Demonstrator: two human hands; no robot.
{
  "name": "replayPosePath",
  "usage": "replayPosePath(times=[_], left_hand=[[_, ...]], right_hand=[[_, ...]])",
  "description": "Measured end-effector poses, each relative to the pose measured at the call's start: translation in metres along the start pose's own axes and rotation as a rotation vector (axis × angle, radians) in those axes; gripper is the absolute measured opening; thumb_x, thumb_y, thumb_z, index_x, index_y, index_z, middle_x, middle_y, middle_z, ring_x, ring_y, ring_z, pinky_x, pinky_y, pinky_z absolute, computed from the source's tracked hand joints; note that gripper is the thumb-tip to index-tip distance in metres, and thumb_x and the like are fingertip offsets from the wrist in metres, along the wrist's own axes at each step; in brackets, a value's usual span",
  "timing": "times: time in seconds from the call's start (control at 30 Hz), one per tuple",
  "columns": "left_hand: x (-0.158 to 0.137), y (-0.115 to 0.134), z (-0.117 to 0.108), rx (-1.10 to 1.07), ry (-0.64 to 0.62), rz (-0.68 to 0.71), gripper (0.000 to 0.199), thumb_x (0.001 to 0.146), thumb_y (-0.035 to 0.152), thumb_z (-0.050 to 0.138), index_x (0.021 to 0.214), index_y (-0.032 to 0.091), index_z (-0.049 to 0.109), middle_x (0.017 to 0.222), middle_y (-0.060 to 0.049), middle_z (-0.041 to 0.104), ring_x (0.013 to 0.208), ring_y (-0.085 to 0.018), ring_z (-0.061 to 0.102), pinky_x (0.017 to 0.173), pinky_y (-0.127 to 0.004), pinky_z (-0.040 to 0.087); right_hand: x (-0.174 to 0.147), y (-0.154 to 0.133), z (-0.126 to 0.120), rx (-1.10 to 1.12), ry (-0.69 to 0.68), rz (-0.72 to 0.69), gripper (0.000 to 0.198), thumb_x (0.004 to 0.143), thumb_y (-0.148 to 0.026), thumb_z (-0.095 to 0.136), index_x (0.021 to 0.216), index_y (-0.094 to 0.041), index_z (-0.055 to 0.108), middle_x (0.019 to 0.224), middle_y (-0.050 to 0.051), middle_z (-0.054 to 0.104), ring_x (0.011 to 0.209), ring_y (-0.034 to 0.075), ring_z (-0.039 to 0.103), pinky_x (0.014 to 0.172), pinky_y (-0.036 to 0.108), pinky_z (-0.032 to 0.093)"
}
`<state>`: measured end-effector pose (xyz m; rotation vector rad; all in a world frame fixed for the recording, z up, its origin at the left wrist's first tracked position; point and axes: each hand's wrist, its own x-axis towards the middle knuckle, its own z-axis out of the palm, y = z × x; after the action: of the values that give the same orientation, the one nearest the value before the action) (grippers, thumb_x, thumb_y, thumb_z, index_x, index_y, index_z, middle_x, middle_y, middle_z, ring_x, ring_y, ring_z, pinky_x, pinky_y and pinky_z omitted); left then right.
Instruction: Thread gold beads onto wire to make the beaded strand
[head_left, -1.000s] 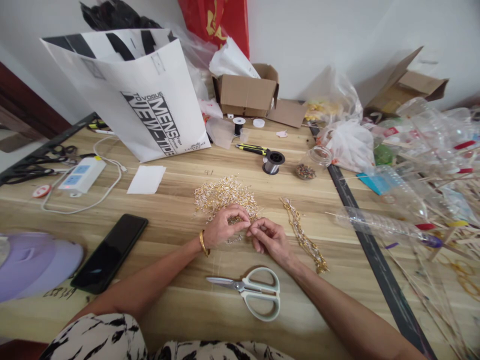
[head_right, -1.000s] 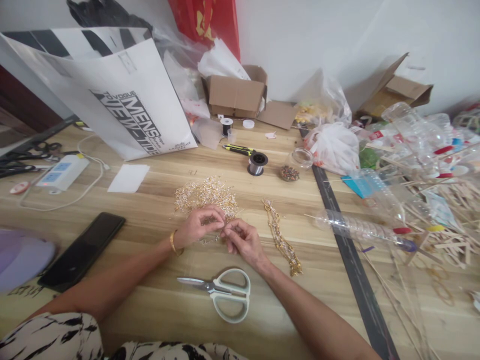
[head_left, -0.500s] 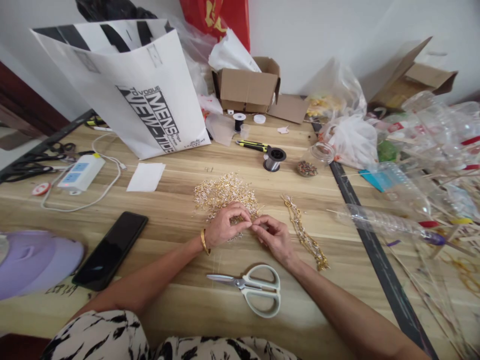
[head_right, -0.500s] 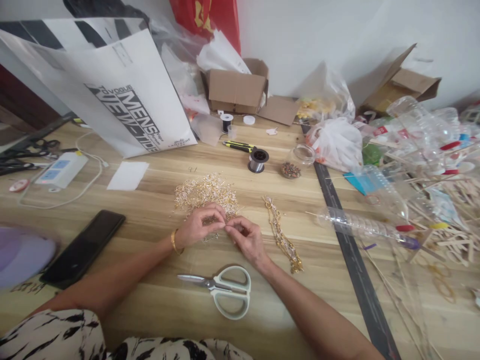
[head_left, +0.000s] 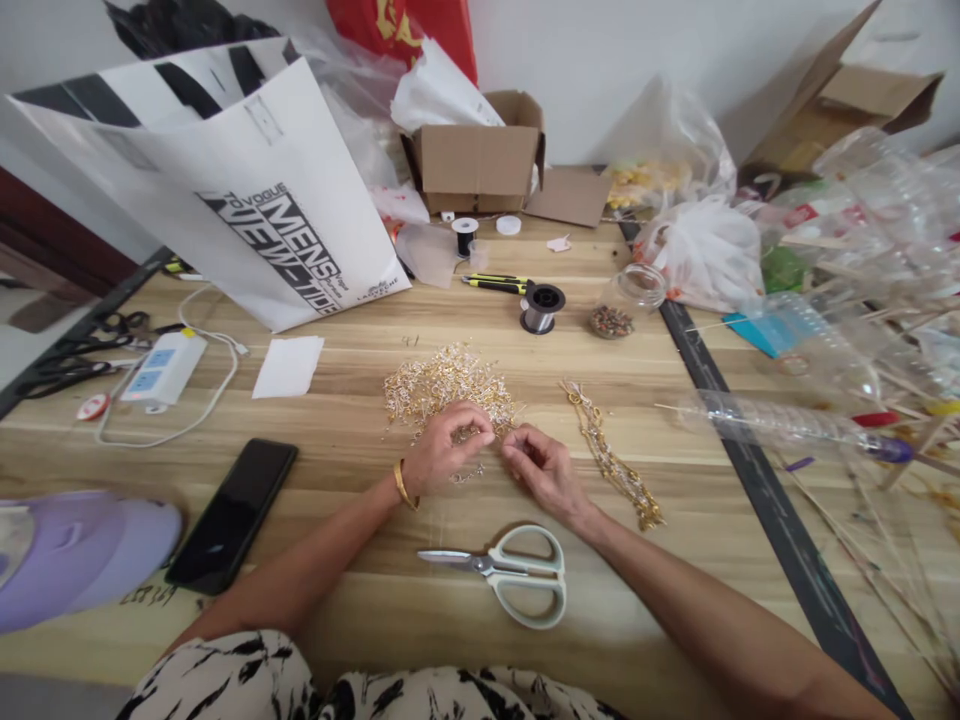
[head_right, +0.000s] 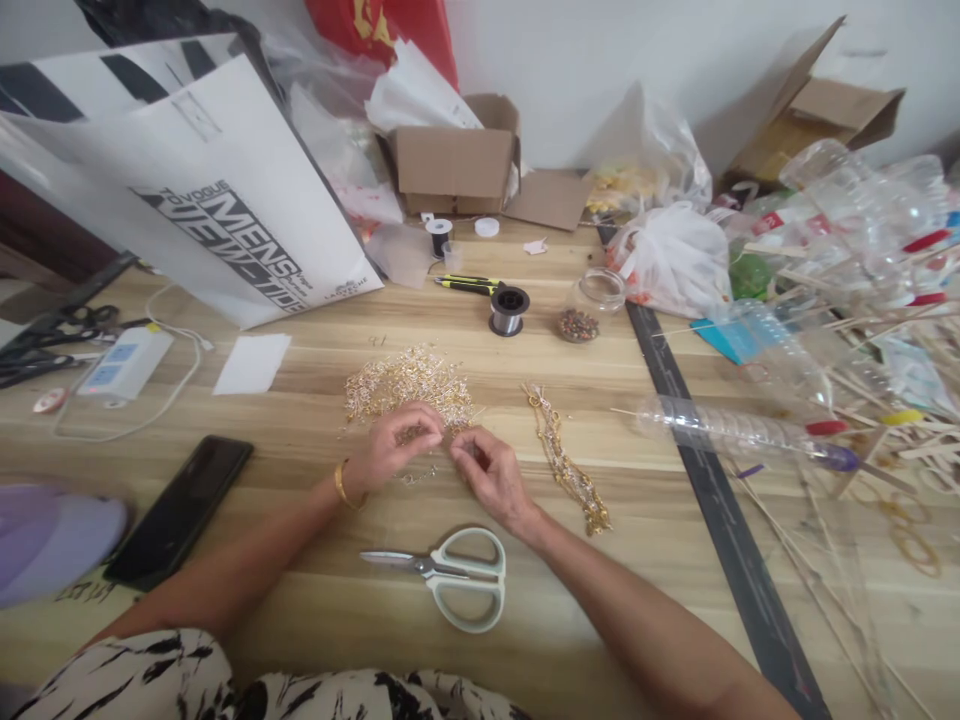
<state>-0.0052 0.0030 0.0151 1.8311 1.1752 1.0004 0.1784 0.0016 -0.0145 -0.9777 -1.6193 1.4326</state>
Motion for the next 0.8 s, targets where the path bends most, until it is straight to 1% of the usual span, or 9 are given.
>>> replayPosePath(times=[0.1,0.17,0.2,0.3,0.4,0.47,0.6,0.7,0.8], left_hand=[[0.005,0.000,-0.010,0.035,0.016,-0.097,0.019,0.084,0.029,0.055,0.073,0.015,0.060,0.080,-0.004,0.064,0.080,-0.016,0.058,0.079,-0.031,0.044],[0.007,0.001,-0.017,0.121,-0.068,-0.145,0.014,0.081,0.026,0.058,0.073,0.015,0.062,0.074,-0.003,0.064,0.072,-0.015,0.057,0.072,-0.028,0.044],[0.008,0.002,-0.020,0.182,-0.116,-0.143,0.012,0.080,0.023,0.060,0.072,0.015,0.063,0.073,-0.003,0.064,0.072,-0.015,0.057,0.072,-0.028,0.044],[0.008,0.006,-0.025,0.382,-0.227,-0.066,0.007,0.078,0.019,0.061,0.073,0.016,0.066,0.072,-0.003,0.063,0.073,-0.016,0.056,0.071,-0.028,0.042],[0.006,0.009,-0.025,0.585,-0.318,0.011,0.010,0.081,0.019,0.058,0.074,0.017,0.065,0.074,-0.004,0.061,0.077,-0.018,0.053,0.072,-0.029,0.040],[0.004,0.008,-0.023,0.673,-0.364,0.047,0.014,0.083,0.019,0.054,0.074,0.017,0.065,0.074,-0.004,0.059,0.078,-0.018,0.051,0.073,-0.030,0.039],[0.002,0.003,-0.019,0.717,-0.426,0.100,0.017,0.085,0.019,0.052,0.073,0.016,0.063,0.072,-0.004,0.056,0.076,-0.018,0.048,0.073,-0.030,0.038],[0.002,0.000,-0.018,0.723,-0.440,0.106,0.020,0.087,0.019,0.049,0.073,0.015,0.063,0.073,-0.004,0.056,0.076,-0.018,0.047,0.073,-0.030,0.037],[0.003,-0.002,-0.018,0.715,-0.455,0.097,0.018,0.087,0.019,0.050,0.075,0.015,0.064,0.074,-0.005,0.057,0.077,-0.018,0.048,0.073,-0.030,0.037]], right_hand=[[0.001,0.000,-0.001,0.074,0.015,0.061,0.022,0.084,-0.039,0.056,0.080,-0.017,0.055,0.058,-0.003,0.045,0.050,0.009,0.038,0.044,0.020,0.030],[0.001,-0.001,-0.001,0.124,0.033,0.087,0.023,0.083,-0.039,0.057,0.080,-0.017,0.055,0.058,-0.004,0.044,0.048,0.008,0.037,0.043,0.020,0.029],[0.002,-0.002,-0.001,0.140,0.040,0.095,0.023,0.082,-0.040,0.058,0.079,-0.017,0.054,0.057,-0.004,0.044,0.048,0.008,0.037,0.042,0.020,0.029],[0.002,-0.003,-0.001,0.157,0.050,0.111,0.024,0.081,-0.041,0.059,0.078,-0.017,0.054,0.055,-0.005,0.043,0.046,0.008,0.036,0.040,0.019,0.027],[0.002,-0.003,-0.001,0.165,0.046,0.115,0.026,0.080,-0.042,0.060,0.078,-0.017,0.054,0.056,-0.005,0.043,0.046,0.007,0.036,0.040,0.019,0.027],[0.002,-0.002,-0.001,0.169,0.041,0.106,0.025,0.081,-0.042,0.060,0.078,-0.017,0.054,0.056,-0.005,0.043,0.046,0.007,0.035,0.039,0.019,0.026],[0.003,-0.001,-0.001,0.156,0.038,0.095,0.025,0.081,-0.041,0.060,0.077,-0.017,0.055,0.055,-0.004,0.043,0.046,0.008,0.035,0.039,0.019,0.026],[0.003,-0.001,-0.001,0.146,0.039,0.088,0.024,0.081,-0.040,0.059,0.078,-0.017,0.055,0.055,-0.004,0.043,0.047,0.008,0.036,0.040,0.020,0.027],[0.003,0.000,-0.002,0.145,0.031,0.085,0.023,0.082,-0.039,0.059,0.078,-0.017,0.055,0.056,-0.004,0.043,0.048,0.008,0.036,0.041,0.020,0.027]])
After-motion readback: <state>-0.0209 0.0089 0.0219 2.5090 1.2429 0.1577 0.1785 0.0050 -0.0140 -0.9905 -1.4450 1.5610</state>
